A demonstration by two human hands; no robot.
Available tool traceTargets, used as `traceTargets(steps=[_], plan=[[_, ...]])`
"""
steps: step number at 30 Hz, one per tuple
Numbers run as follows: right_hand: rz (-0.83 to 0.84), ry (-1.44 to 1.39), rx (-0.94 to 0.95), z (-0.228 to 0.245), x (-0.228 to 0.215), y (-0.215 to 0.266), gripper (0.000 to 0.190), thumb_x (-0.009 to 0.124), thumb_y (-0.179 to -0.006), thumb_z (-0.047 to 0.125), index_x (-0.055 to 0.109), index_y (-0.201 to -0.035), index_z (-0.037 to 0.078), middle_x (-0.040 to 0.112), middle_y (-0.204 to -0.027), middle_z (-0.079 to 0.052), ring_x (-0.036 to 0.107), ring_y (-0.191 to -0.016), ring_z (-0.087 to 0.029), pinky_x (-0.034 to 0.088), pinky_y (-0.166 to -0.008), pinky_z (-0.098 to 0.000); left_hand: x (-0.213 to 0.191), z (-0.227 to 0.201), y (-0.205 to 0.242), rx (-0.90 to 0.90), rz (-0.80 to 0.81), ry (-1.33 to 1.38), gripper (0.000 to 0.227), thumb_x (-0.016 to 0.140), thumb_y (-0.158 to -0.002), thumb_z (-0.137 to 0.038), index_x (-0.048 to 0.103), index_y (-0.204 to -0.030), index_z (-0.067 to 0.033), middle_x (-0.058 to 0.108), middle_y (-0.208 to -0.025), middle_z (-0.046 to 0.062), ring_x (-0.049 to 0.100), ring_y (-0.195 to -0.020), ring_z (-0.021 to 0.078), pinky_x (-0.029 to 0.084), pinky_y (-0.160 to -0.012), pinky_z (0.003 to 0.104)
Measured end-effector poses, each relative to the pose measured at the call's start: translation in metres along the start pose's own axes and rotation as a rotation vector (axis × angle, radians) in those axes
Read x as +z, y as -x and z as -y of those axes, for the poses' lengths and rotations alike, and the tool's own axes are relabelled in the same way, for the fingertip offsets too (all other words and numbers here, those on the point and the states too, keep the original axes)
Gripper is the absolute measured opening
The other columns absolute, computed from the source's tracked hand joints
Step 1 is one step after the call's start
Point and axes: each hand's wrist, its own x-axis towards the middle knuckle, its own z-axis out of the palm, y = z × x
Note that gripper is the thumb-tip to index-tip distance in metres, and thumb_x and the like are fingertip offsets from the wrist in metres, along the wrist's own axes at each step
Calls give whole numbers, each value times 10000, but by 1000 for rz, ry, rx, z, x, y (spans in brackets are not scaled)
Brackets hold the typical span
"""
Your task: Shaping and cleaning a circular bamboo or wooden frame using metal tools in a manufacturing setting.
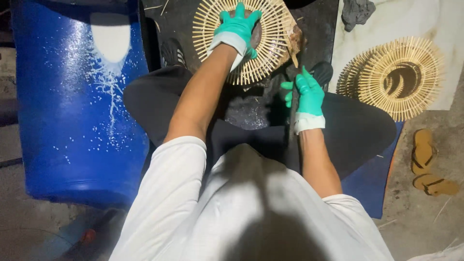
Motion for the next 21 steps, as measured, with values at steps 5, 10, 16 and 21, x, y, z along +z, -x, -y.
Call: traceTargets(steps=[5, 10, 16, 21], plan=[[-5, 20, 9, 3, 4, 3, 476, 570, -1044, 160, 522, -1504, 47, 759, -866, -138, 580, -501, -142, 460, -431, -263, 3, 1, -3, -2, -6, -24, 1214, 983, -532, -358, 313, -1533, -511, 117, -1664, 72, 192, -1431, 585, 435, -1009, 720], [4, 38, 11, -13, 1, -3, 466, 581, -1039, 151, 551, -1494, 61, 752, -850, -138, 577, -491, -144, 464, -432, -268, -5, -4, 5, -13, 55, -39, 1190, 977, -534, -312, 354, -1524, -534, 129, -1688, 46, 180, -1481, 551, 420, -1032, 745], [20, 35, 7, -18, -5, -6, 468, 584, -1034, 160, 541, -1495, 90, 743, -823, -129, 571, -485, -147, 462, -428, -275, 8, -1, -8, -1, 42, -8, 1224, 1000, -506, -301, 333, -1506, -536, 41, -1691, 42, 109, -1461, 566, 356, -1018, 793], [6, 61, 14, -20, -7, -10, 462, 577, -1038, 168, 548, -1492, 87, 746, -836, -126, 578, -492, -147, 466, -433, -284, 2, -16, 5, -80, 65, 89, 957, 912, -685, -427, 402, -1486, -547, 35, -1707, 75, 68, -1468, 611, 343, -975, 866]])
